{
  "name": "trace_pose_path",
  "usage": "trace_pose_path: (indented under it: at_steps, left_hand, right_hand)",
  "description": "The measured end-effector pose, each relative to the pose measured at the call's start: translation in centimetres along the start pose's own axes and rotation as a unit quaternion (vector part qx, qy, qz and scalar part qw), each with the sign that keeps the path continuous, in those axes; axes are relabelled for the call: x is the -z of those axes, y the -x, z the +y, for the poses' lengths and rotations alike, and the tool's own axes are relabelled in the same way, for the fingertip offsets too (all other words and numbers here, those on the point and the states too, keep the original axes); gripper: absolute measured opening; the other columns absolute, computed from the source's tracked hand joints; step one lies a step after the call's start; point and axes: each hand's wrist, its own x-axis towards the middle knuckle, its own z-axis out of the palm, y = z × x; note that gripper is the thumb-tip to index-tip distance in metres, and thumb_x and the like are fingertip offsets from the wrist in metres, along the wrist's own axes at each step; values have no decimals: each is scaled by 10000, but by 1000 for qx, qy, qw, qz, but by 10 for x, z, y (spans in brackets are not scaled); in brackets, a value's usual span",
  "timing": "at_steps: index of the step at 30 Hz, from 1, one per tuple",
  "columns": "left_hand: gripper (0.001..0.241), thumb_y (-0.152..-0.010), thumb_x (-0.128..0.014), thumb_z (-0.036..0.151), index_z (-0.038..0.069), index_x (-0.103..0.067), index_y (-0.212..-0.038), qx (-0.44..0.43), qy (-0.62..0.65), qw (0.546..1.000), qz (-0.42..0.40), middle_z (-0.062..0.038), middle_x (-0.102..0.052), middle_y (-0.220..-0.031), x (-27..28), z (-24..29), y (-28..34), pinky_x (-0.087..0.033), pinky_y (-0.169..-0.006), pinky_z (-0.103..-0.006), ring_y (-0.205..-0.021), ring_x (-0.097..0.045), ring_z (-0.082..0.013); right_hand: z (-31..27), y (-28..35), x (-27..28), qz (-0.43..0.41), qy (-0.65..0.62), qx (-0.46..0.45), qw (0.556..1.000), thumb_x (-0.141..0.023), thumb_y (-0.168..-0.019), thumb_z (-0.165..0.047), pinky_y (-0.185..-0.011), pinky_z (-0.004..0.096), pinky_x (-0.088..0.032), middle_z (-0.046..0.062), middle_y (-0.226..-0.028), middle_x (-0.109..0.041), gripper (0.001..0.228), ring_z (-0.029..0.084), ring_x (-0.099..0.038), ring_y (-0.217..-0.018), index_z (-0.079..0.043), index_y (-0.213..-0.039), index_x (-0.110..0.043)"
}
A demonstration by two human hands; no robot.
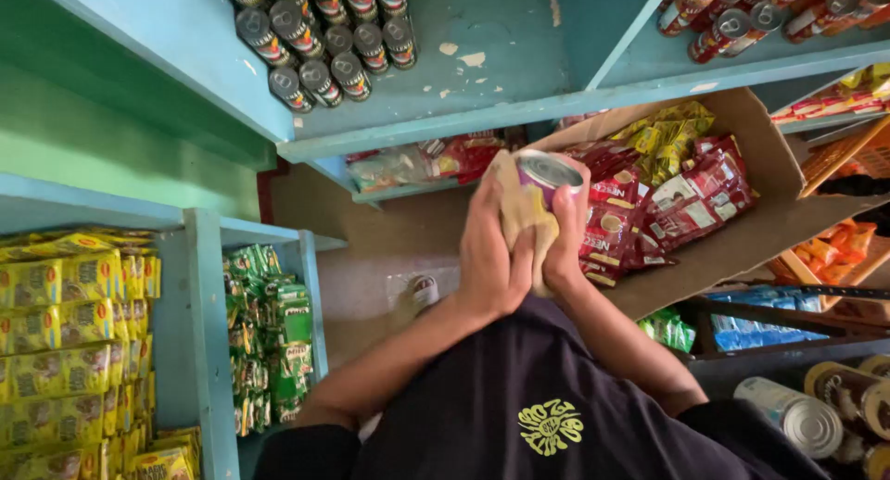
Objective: The person is wiping dust off canned goods with a yellow cloth and arranging them on the shelves.
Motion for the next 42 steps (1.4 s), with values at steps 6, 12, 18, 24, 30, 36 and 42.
trace_pose_path:
  at_steps: [6, 12, 18, 24, 30, 36, 42]
  left_hand:
    - [662, -1069, -437, 547, 56, -475, -1511, 357, 220, 904, -80, -173, -675, -888, 6, -79, -25, -591, -596, -398, -703, -714, -274]
    - [446, -981, -542, 81, -201, -487, -1322, 310, 155, 936, -52, -501, -630, -1095, 23, -16, -21, -477, -907, -650, -1113, -610, -629]
    - [945, -645, -907, 577, 85, -552, -1370, 158, 96, 982, -35, -153, -631, -1171, 23, -26, -5, -526, -999, -451, -1119, -672, -379]
    - [854, -930, -342, 820, 116, -689, -1266, 504, 177, 843, -63, -211, -741, -1151, 22, -73, -7, -451, -1059, -468, -1123, -688, -355]
    - [892, -1016, -559, 545, -4, -203, -1621, 298, 411, 858, -74, -179, -414, -1557, 26, -85, 33, -351, -1189, -360, -1387, -459, -246]
    - [954, -730, -862, 615, 29, -500, -1390, 191, 126, 973, 33, -160, -614, -1290, 14, -74, 24, -438, -1143, -403, -1233, -606, -248]
    - [394, -1054, -555, 427, 71, -719, -1019, 367, 134, 920, -9, -86, -732, -943, 22, -69, -6, -538, -887, -397, -928, -657, -158]
  right_hand:
    - [17, 4, -7, -66, -11, 28, 997, -492, -975, -673, -923, 337, -418, 107, -1181, -532, 718, 183, -495, -1042, -39, -1311, -495]
    - [24, 3, -21, 34, -184, -11, 982, -403, -1026, -528, -937, 356, -521, 154, -1155, -605, 571, 221, -632, -1002, -56, -1331, -504]
    - [1, 7, -21, -55, 23, 32, 998, -474, -1021, -732, -1036, 517, -474, 202, -1304, -496, 759, 315, -483, -1230, -38, -1324, -430]
    - [28, -3, -6, -156, -15, 82, 984, -730, -749, -735, -1009, 441, -480, 200, -1210, -553, 952, 285, -524, -1159, 9, -1321, -570]
    - [45, 9, 0, -82, -6, 40, 996, -779, -840, -558, -963, 390, -514, 188, -1151, -688, 878, 249, -660, -1094, 4, -1445, -482]
    - [4, 20, -21, -83, 53, -3, 995, -447, -1078, -151, -1086, 525, -432, 306, -1324, -597, 397, 315, -527, -1243, 84, -1394, -499]
    - [35, 33, -6, -69, -10, -18, 997, -916, -736, -469, -1071, 405, -457, 147, -1284, -617, 927, 188, -562, -1190, -20, -1431, -500]
